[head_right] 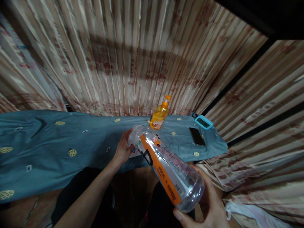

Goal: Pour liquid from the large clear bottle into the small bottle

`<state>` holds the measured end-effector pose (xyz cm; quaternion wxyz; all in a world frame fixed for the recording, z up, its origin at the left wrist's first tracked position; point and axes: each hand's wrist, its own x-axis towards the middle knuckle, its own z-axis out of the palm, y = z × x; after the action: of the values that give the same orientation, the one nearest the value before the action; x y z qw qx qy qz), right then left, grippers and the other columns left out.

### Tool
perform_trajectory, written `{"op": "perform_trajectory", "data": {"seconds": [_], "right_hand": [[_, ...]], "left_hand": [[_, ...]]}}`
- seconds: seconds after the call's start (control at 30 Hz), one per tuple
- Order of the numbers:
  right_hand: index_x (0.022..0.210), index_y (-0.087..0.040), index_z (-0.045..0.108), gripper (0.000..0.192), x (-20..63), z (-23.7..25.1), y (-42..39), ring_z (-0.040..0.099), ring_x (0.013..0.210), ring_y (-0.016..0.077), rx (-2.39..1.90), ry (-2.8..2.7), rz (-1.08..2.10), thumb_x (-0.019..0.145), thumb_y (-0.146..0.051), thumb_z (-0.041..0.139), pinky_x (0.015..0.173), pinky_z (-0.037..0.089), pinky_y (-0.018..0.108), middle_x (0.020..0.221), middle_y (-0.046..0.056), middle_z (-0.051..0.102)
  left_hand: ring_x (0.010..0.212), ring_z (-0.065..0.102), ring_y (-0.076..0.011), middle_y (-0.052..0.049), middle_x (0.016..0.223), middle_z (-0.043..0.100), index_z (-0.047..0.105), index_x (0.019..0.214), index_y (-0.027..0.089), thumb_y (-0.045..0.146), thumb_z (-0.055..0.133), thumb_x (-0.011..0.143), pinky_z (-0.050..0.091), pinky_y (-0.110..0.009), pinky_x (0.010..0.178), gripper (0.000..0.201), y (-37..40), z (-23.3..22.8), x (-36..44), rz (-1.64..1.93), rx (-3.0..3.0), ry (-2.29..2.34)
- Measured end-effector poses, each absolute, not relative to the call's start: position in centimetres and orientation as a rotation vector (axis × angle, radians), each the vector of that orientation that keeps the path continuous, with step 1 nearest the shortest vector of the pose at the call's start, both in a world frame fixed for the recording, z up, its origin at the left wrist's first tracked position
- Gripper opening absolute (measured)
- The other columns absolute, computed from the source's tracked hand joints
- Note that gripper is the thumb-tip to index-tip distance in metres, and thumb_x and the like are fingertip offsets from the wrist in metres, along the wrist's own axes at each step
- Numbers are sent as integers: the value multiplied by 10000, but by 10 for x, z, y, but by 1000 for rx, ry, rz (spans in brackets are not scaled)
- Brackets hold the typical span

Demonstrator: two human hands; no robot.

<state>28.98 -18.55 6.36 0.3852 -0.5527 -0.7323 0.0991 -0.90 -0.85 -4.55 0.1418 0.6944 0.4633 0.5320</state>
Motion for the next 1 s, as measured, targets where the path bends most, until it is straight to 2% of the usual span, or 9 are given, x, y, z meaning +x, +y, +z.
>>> {"op": "perform_trajectory", "data": {"seconds": [0.17,0.3,0.43,0.6,0.77,0.9,1.0], "right_hand": [[1528,-273,415,794,288,63,-187,726,1241,196,-1390,-1893,289,853,-365,822,984,580,158,1418,62,669],[1478,-286,485,719,278,62,-189,713,1254,169,-1413,-1645,388,849,-411,808,1022,538,132,1397,25,686],[1477,-293,484,748,272,61,-189,732,1219,173,-1366,-1706,444,821,-342,840,973,571,150,1380,17,705],[1442,-310,530,693,261,58,-192,707,1240,128,-1412,-1499,460,805,-352,800,1024,498,94,1377,-22,702],[1449,-281,506,742,261,53,-194,725,1228,167,-1426,-1484,495,788,-369,832,1001,537,132,1357,12,722],[1473,-333,470,722,268,52,-195,732,1232,156,-1414,-1636,497,841,-348,818,1021,539,132,1370,-22,724],[1503,-326,437,714,272,50,-196,732,1241,175,-1424,-1677,483,881,-337,788,1040,548,160,1386,0,720]], "left_hand": [[1271,637,-309,-157,1377,637,466,1473,213,349,601,972,528,-509,1091,537,-9,-45,-9,1516,1990,1363],[1275,635,-306,-147,1375,641,497,1455,219,323,621,952,521,-513,1100,528,-9,-42,-9,1483,1960,1383],[1280,630,-298,-142,1385,638,492,1467,231,328,619,954,522,-514,1102,538,-9,-43,-9,1481,1956,1394],[1269,638,-296,-138,1368,646,488,1462,227,309,611,956,534,-498,1088,527,-8,-46,-9,1510,1967,1396],[1263,640,-290,-149,1369,635,471,1470,210,333,583,980,533,-488,1082,518,-9,-45,-9,1504,1975,1371],[1262,641,-300,-163,1367,632,477,1464,198,379,574,987,533,-493,1080,520,-9,-45,-9,1506,1952,1357],[1259,640,-307,-166,1368,632,481,1468,202,413,571,989,531,-500,1078,531,-8,-46,-8,1503,1941,1361]]}}
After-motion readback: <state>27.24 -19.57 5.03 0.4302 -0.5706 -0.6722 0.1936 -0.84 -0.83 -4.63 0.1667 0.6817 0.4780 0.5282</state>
